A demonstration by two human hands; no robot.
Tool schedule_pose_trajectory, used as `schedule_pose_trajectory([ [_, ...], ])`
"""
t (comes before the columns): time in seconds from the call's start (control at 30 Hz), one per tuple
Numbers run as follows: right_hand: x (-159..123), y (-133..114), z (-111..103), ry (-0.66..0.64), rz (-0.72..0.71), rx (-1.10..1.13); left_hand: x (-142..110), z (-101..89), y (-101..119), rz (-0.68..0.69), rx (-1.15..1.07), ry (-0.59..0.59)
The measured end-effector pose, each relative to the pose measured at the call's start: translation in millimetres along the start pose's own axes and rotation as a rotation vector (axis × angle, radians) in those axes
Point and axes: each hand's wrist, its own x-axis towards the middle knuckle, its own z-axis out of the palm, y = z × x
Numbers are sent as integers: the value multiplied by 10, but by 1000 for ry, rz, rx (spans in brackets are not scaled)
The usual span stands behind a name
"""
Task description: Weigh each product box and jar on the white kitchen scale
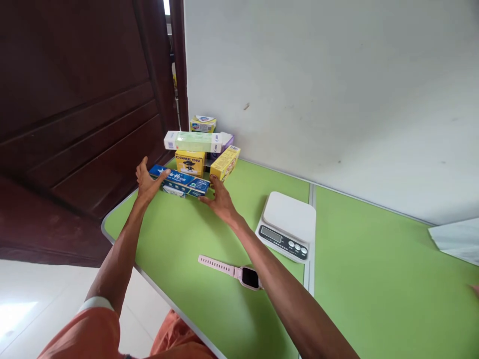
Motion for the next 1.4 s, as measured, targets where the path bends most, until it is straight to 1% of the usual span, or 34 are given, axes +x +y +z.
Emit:
schedule_pose_trajectory([
  [0.07,5,-11,69,3,27,33,87,-50,-112,-55,-113,-28],
  [0.13,-12,-46,105,27,62,81,127,-74,-198,-125,-215,-101],
  [0.2,-33,-103,112,63,80,126,129,-79,-242,-166,-250,-171],
  [0.23,-45,-140,108,80,87,137,116,-81,-245,-164,-249,-187],
  [0.3,-83,-226,83,103,110,137,66,-100,-216,-139,-239,-177],
  [0.37,-154,-317,31,99,119,128,-7,-151,-144,-113,-212,-136],
  [0.43,-266,-399,-67,94,97,126,-95,-222,-35,-72,-168,-104],
  [0.5,-425,-464,-232,100,53,125,-201,-274,117,-12,-147,-89],
  [0.57,-629,-513,-484,122,26,121,-336,-262,318,60,-176,-114],
  [0.6,-745,-530,-642,136,26,116,-417,-220,434,88,-205,-141],
  [0.67,-992,-543,-1005,180,53,90,-597,-57,679,118,-269,-228],
  [0.73,-1240,-517,-1388,247,111,35,-781,206,906,133,-313,-343],
  [0.8,-1466,-450,-1739,325,193,-16,-945,540,1083,157,-345,-446],
  [0.87,-1656,-348,-2025,400,263,-39,-1082,912,1199,179,-397,-525],
  [0.97,-1866,-148,-2318,468,310,-12,-1246,1444,1265,173,-482,-611],
  [1.03,-1958,-5,-2434,479,347,39,-1329,1719,1257,152,-497,-643],
  [1.07,-1989,62,-2473,481,371,71,-1361,1821,1244,145,-494,-656],
  [1.13,-2025,173,-2516,485,406,135,-1407,1957,1213,140,-488,-670],
  [1.2,-2029,248,-2525,494,411,187,-1433,2020,1182,149,-488,-663],
  [1.3,-2005,313,-2484,533,395,249,-1458,2053,1127,167,-494,-613],
  [1.4,-1984,393,-2393,630,373,341,-1478,2092,1040,123,-522,-549],
])
